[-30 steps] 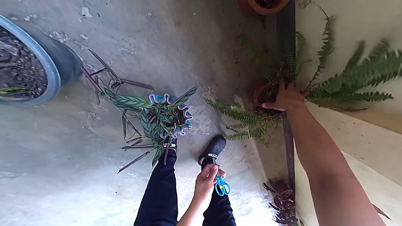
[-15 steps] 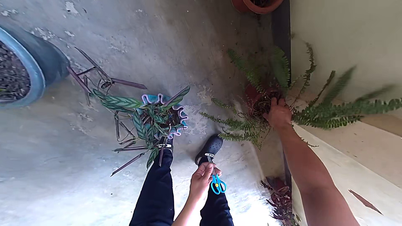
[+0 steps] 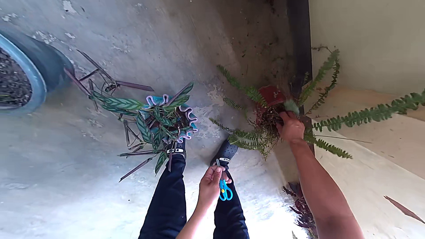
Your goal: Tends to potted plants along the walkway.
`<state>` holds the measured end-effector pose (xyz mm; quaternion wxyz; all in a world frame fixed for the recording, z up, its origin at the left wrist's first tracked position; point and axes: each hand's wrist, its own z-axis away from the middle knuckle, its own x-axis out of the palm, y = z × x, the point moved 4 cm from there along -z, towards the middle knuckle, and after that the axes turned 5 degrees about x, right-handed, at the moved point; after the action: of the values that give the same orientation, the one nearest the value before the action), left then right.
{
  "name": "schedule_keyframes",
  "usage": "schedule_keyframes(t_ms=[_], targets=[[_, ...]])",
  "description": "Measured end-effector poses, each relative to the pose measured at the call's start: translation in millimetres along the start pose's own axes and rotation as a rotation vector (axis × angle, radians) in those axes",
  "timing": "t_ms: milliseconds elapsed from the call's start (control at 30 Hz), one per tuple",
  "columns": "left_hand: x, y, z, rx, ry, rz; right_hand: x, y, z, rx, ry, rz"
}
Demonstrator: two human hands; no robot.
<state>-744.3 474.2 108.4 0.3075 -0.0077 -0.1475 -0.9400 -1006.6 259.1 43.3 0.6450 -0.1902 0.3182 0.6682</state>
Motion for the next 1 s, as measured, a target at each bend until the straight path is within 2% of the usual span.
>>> schedule_keyframes(t_ms=[100, 200, 300, 400, 533, 700, 800, 1000], targets=[[7, 14, -11, 0.118, 0.016, -0.185, 2, -18, 11, -0.091, -0.043, -0.003], [28, 33, -55, 0.287, -0.040, -0.627, 17, -40, 20, -0.198, -0.085, 0.017], [67, 45, -118, 0.250, -0.147, -1.105, 33, -55, 28, -0.287, -0.097, 0.048], [100, 47, -163, 0.228, -0.234, -1.377, 37, -58, 28, -0.342, -0.042, 0.056], [120, 48, -176, 0.291, -0.219, -1.467, 38, -55, 22, -0.361, 0.042, 0.009], [107, 55, -190, 0.293, -0.189, -1.599, 47, -64, 33, -0.465, 0.174, -0.123], [101, 64, -198, 0.281, -0.213, -1.613, 49, -70, 39, -0.453, 0.230, -0.162], [118, 70, -201, 0.253, -0.285, -1.542, 25, -55, 27, -0.266, 0.038, 0.006]])
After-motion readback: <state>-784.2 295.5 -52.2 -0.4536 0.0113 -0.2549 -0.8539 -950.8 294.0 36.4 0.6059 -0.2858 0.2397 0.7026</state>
